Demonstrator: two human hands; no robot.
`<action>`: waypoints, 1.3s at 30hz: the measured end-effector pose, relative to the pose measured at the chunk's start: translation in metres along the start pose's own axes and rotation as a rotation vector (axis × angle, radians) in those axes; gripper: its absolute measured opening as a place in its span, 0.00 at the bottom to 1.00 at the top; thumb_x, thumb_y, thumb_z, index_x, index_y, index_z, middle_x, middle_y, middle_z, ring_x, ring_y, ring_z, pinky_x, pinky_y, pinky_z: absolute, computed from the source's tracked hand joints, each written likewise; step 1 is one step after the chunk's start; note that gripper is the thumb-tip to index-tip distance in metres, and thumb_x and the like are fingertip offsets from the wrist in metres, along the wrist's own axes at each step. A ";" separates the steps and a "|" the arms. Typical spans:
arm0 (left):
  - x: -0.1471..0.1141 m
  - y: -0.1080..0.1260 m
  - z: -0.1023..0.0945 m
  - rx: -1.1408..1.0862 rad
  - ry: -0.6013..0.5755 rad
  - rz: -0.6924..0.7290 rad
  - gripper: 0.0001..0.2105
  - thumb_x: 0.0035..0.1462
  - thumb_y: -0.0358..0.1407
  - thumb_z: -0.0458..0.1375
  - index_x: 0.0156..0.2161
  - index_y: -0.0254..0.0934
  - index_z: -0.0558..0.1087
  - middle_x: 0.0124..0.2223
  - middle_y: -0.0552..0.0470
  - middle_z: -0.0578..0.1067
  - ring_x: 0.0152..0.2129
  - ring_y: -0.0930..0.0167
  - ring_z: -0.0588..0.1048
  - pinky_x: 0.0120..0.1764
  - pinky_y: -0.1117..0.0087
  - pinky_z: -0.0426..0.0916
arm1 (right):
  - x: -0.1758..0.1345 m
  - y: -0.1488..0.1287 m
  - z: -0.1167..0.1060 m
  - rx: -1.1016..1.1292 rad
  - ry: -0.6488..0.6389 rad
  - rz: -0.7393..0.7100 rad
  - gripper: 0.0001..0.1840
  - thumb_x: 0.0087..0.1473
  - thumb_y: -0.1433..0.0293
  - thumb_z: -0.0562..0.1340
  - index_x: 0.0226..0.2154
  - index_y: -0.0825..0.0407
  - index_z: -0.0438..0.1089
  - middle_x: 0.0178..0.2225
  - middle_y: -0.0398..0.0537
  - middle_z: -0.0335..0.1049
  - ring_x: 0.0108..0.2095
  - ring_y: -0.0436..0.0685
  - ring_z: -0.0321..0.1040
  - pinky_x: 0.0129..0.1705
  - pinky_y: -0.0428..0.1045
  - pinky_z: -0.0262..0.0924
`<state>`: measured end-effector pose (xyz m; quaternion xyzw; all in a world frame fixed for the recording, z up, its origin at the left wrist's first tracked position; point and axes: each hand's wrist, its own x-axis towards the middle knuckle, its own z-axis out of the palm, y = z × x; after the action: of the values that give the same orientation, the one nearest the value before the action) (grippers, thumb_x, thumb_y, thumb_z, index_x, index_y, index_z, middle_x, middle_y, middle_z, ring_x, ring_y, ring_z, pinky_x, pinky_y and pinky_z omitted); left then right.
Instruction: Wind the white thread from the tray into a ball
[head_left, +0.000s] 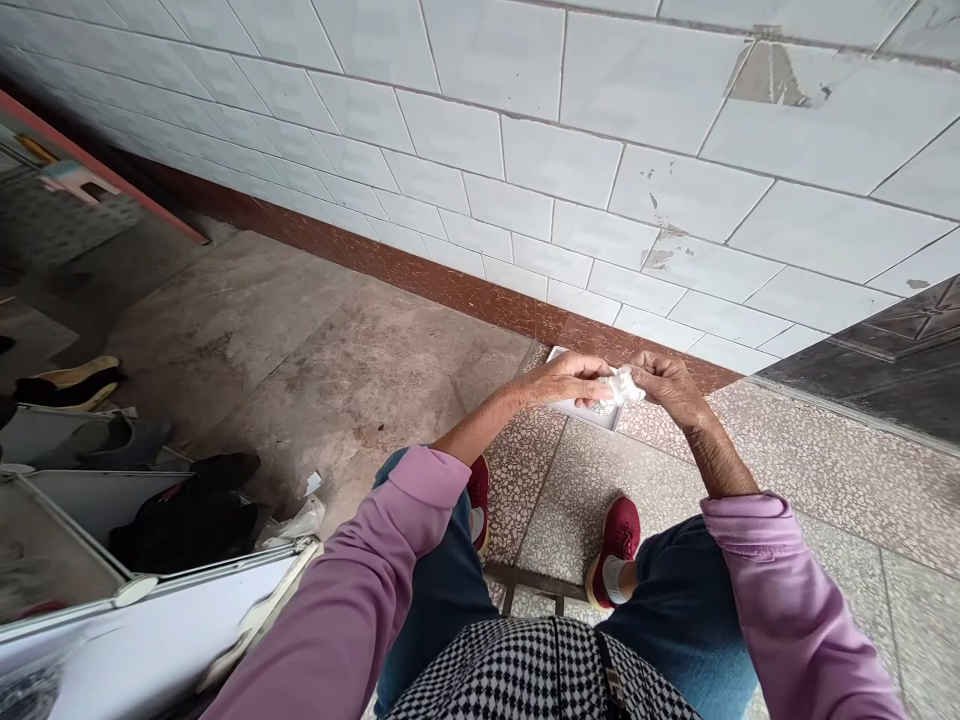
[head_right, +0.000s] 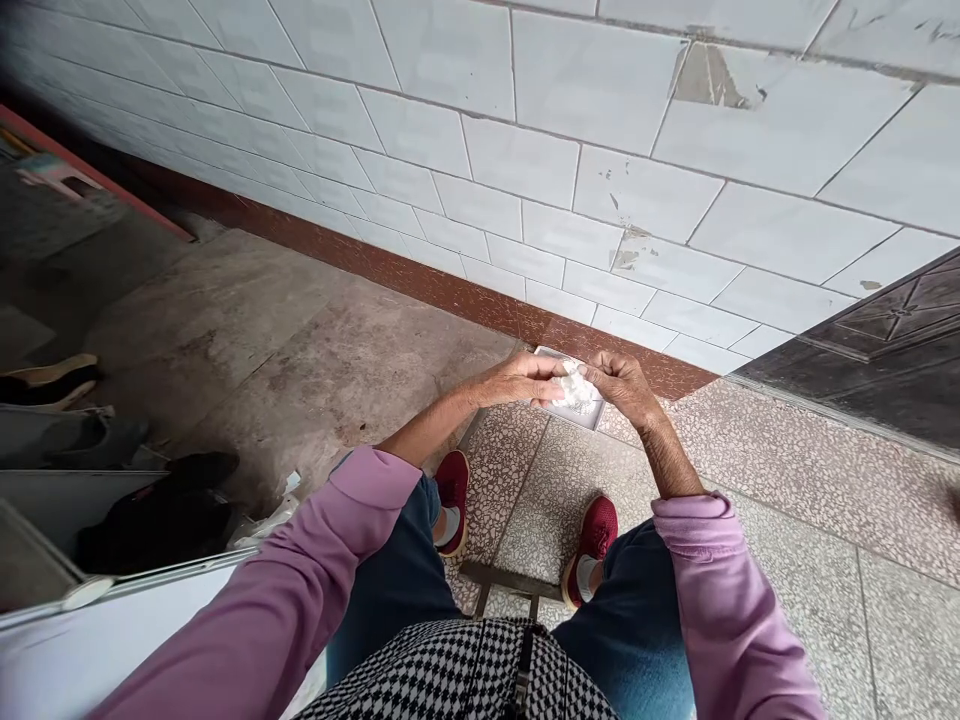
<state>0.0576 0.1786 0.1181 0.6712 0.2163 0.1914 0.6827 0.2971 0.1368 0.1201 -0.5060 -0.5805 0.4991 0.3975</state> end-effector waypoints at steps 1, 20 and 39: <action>-0.001 -0.001 0.001 0.102 -0.006 0.003 0.13 0.58 0.44 0.68 0.38 0.35 0.79 0.29 0.54 0.74 0.24 0.74 0.70 0.30 0.70 0.62 | -0.001 0.000 0.001 0.006 -0.004 0.007 0.28 0.54 0.44 0.74 0.27 0.48 0.66 0.18 0.34 0.54 0.20 0.47 0.45 0.23 0.47 0.42; 0.003 -0.023 0.006 0.768 0.587 -0.077 0.05 0.50 0.27 0.64 0.29 0.38 0.73 0.30 0.49 0.74 0.33 0.64 0.73 0.38 0.65 0.64 | -0.026 -0.002 0.031 -0.238 0.047 -0.118 0.15 0.61 0.57 0.66 0.45 0.49 0.74 0.25 0.42 0.71 0.25 0.53 0.61 0.30 0.49 0.56; 0.005 -0.003 -0.018 -0.700 0.473 0.068 0.20 0.47 0.41 0.73 0.43 0.34 0.76 0.37 0.47 0.80 0.30 0.72 0.79 0.30 0.70 0.71 | -0.013 -0.004 0.013 0.198 -0.029 0.029 0.28 0.57 0.40 0.70 0.38 0.48 0.76 0.18 0.31 0.44 0.18 0.48 0.36 0.19 0.47 0.37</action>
<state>0.0518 0.1958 0.1153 0.3429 0.2668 0.4244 0.7944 0.2857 0.1216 0.1222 -0.4654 -0.5263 0.5671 0.4299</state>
